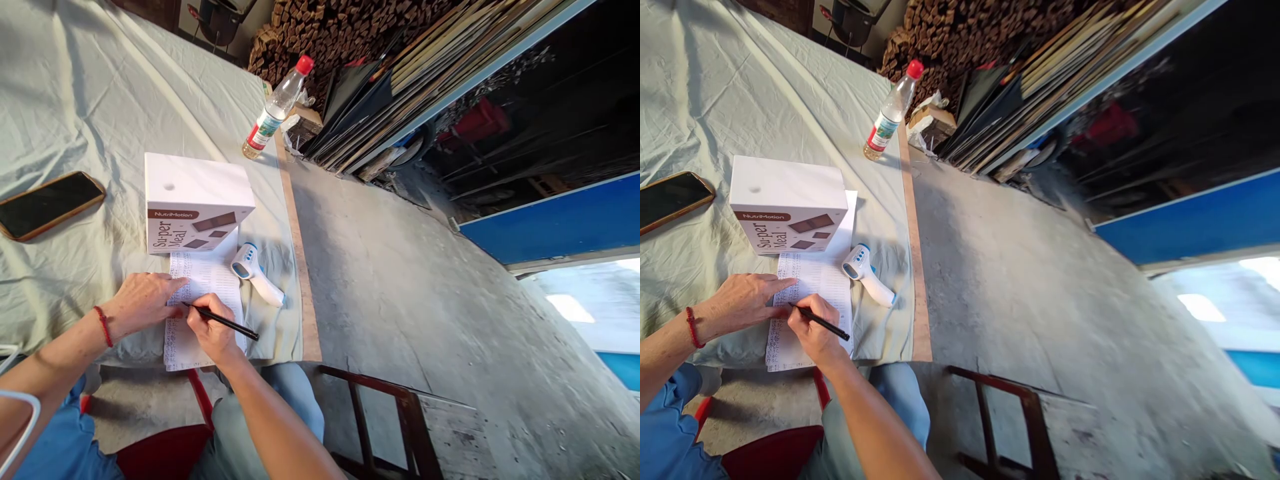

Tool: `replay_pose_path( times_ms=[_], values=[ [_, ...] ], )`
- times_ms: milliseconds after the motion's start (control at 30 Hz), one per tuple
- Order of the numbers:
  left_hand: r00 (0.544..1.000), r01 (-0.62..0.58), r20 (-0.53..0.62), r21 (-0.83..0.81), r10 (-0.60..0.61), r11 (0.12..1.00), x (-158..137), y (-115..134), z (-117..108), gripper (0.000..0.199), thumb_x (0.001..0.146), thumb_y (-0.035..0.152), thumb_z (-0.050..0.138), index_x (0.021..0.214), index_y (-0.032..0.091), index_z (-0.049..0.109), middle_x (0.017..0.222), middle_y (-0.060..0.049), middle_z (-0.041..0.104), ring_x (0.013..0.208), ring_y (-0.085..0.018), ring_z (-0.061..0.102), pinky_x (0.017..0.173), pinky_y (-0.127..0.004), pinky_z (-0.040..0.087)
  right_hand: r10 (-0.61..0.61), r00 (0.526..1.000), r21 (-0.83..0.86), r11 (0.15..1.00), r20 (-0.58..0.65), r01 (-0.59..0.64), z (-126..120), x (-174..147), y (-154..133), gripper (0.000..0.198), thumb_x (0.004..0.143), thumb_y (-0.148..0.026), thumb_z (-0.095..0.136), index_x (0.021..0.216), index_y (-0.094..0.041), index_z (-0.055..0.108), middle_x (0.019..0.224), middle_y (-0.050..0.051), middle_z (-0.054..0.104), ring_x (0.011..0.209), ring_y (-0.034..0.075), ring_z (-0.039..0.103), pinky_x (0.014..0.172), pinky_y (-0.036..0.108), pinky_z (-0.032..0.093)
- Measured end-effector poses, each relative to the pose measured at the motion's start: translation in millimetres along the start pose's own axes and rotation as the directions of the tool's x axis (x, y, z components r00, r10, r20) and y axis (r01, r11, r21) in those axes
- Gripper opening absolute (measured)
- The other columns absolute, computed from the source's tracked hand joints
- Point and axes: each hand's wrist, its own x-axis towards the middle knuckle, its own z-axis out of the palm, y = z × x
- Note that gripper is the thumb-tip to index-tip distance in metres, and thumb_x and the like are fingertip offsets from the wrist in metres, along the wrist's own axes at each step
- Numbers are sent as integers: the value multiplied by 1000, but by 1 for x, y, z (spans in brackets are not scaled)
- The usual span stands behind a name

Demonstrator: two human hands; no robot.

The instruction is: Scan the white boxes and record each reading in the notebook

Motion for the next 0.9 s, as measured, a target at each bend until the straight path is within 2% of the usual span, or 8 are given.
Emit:
replay_pose_path(
  times_ms=[367,567,700,900],
  values=[
    [1000,1,21,23,-1,1000,0,0,0,37,91,36,66,126,27,62,114,-9,72,105,-33,69,74,-37,52,-9,1000,8,1000,22,9,-2,0,-2,12,81,-16,53,73,-23,48,58,-6,50,49,12,46,51,24,38],
    [1000,-5,27,23,4,1000,0,0,-1,39,92,36,63,130,27,61,117,-9,71,107,-33,68,76,-36,53,3,1000,-3,1000,-31,-3,0,-1,-1,12,83,-17,52,73,-23,48,57,-6,48,49,12,44,51,24,38],
    [1000,6,19,11,-6,1000,1,-1,1,37,91,37,65,127,28,62,115,-8,72,107,-33,68,76,-36,53,-21,999,-48,999,-26,20,1,0,0,13,82,-16,50,72,-23,46,57,-5,50,50,12,45,51,24,39],
    [1000,-4,14,1,4,1000,0,-1,0,37,91,35,65,127,27,62,113,-9,72,106,-34,68,76,-37,53,-2,1000,-22,1000,-24,2,1,-1,2,13,83,-19,51,72,-23,48,57,-6,49,49,12,45,52,23,40]
  ],
)
